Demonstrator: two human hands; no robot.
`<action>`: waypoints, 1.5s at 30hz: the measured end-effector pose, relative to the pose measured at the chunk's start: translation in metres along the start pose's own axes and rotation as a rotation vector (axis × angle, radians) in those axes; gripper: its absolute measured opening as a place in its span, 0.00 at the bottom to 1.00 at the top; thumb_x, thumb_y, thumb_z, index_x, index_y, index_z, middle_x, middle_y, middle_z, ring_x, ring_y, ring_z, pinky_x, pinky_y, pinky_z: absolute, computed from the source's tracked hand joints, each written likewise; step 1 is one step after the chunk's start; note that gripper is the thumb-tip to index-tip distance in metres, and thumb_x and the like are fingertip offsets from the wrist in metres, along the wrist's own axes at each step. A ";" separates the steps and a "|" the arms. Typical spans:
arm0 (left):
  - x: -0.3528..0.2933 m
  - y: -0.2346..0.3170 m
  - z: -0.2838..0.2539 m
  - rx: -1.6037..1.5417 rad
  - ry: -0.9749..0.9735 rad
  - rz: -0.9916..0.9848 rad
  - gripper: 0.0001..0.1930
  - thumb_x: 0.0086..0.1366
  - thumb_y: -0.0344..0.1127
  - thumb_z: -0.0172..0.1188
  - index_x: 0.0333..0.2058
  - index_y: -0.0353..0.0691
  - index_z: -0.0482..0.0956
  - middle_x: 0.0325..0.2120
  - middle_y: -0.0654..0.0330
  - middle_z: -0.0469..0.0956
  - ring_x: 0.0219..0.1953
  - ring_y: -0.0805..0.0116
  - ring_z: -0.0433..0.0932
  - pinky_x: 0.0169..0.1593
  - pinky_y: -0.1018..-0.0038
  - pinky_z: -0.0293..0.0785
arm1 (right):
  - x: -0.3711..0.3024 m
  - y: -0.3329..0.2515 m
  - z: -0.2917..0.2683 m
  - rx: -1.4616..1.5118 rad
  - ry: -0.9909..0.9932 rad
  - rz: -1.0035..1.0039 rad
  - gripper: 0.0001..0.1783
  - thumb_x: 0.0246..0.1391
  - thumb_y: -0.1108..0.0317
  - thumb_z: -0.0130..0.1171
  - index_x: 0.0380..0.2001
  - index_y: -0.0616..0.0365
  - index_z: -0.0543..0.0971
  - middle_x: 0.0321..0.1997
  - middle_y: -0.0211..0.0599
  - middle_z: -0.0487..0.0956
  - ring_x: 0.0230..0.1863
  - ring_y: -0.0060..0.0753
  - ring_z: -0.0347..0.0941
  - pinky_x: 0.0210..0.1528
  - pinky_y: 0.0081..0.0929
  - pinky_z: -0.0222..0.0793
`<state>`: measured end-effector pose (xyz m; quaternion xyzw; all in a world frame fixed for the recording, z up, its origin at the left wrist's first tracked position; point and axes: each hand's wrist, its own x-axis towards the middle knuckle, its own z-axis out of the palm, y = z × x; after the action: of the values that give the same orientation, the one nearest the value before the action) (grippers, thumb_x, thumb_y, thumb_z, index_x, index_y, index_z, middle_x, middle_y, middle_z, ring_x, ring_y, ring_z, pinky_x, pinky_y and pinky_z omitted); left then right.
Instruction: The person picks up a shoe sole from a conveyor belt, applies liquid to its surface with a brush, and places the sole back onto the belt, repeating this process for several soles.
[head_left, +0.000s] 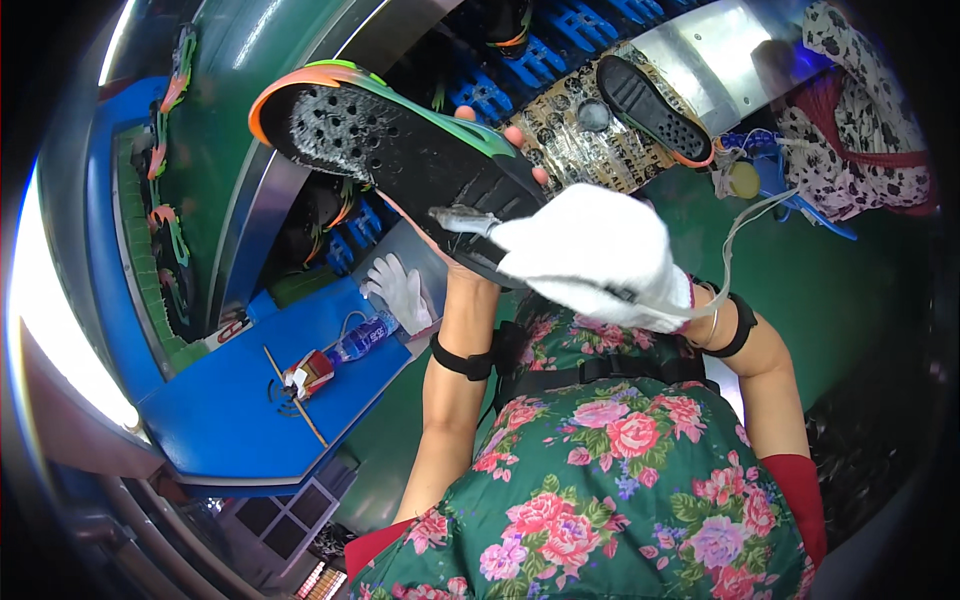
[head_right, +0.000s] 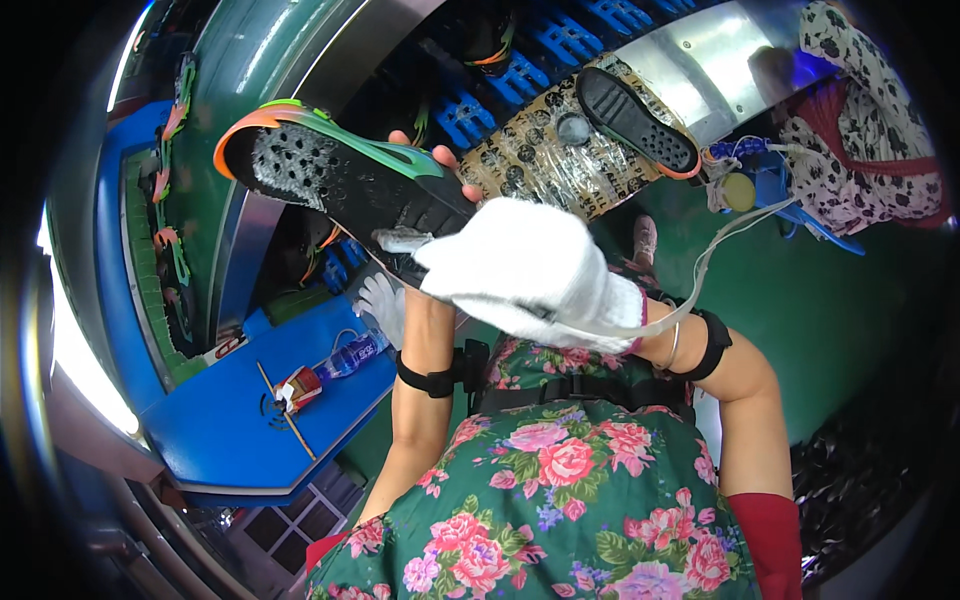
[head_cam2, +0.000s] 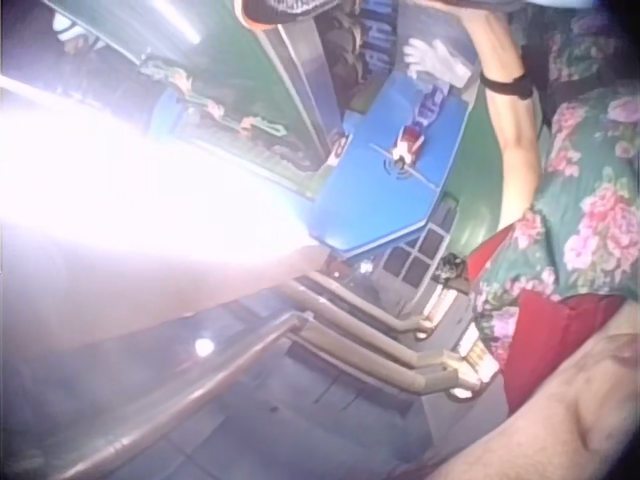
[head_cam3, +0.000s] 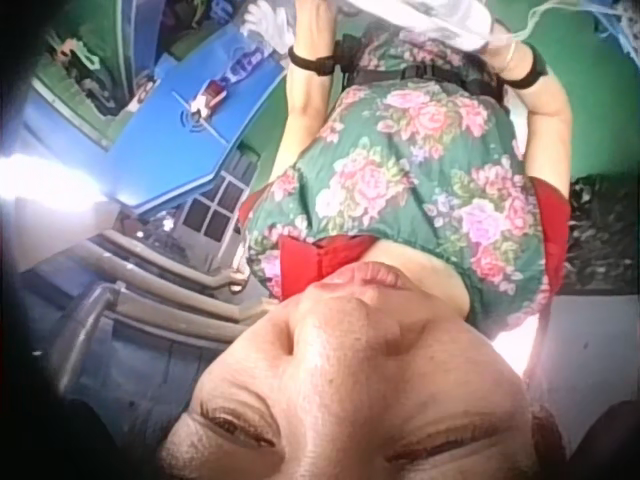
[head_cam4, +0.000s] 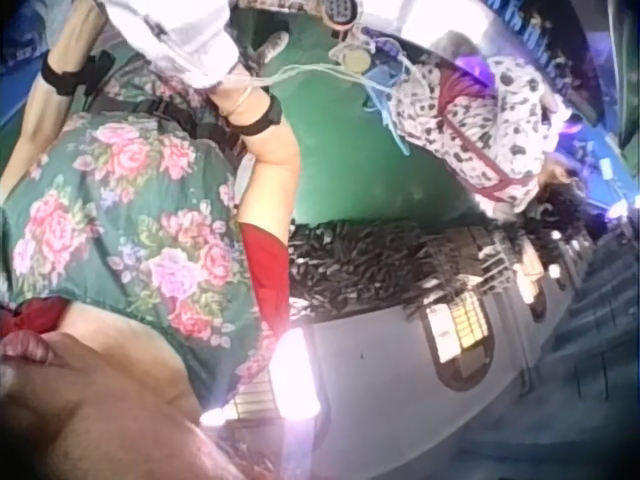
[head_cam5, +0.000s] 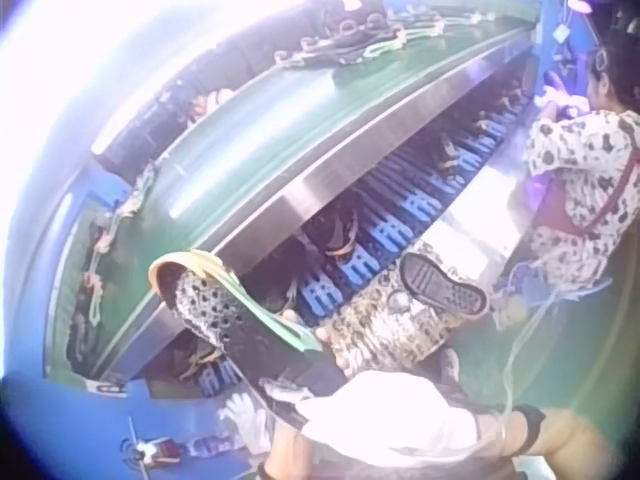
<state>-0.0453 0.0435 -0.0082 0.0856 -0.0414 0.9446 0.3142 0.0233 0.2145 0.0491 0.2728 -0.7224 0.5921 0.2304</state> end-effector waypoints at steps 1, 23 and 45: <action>0.002 0.004 0.001 0.037 -0.012 0.009 0.53 0.60 0.80 0.53 0.73 0.49 0.57 0.65 0.31 0.63 0.58 0.24 0.72 0.57 0.35 0.75 | -0.003 -0.005 0.004 -0.037 -0.059 -0.010 0.16 0.51 0.70 0.72 0.45 0.52 0.87 0.43 0.35 0.87 0.38 0.38 0.84 0.39 0.32 0.80; -0.022 0.029 0.007 0.322 0.279 -0.048 0.61 0.56 0.84 0.51 0.73 0.39 0.53 0.69 0.41 0.59 0.60 0.31 0.71 0.55 0.39 0.81 | -0.025 -0.009 0.005 0.148 -0.296 0.028 0.14 0.51 0.68 0.72 0.43 0.49 0.88 0.45 0.34 0.87 0.38 0.38 0.82 0.40 0.33 0.79; -0.018 0.065 0.022 0.542 0.578 -0.330 0.24 0.69 0.46 0.56 0.56 0.33 0.80 0.48 0.47 0.85 0.44 0.57 0.87 0.51 0.66 0.85 | -0.023 -0.016 -0.002 0.113 -0.411 -0.071 0.19 0.51 0.72 0.68 0.48 0.48 0.87 0.48 0.33 0.87 0.38 0.36 0.82 0.37 0.31 0.79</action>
<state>-0.0676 -0.0219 0.0082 -0.0979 0.3123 0.8435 0.4260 0.0512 0.2166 0.0457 0.4258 -0.7097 0.5551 0.0832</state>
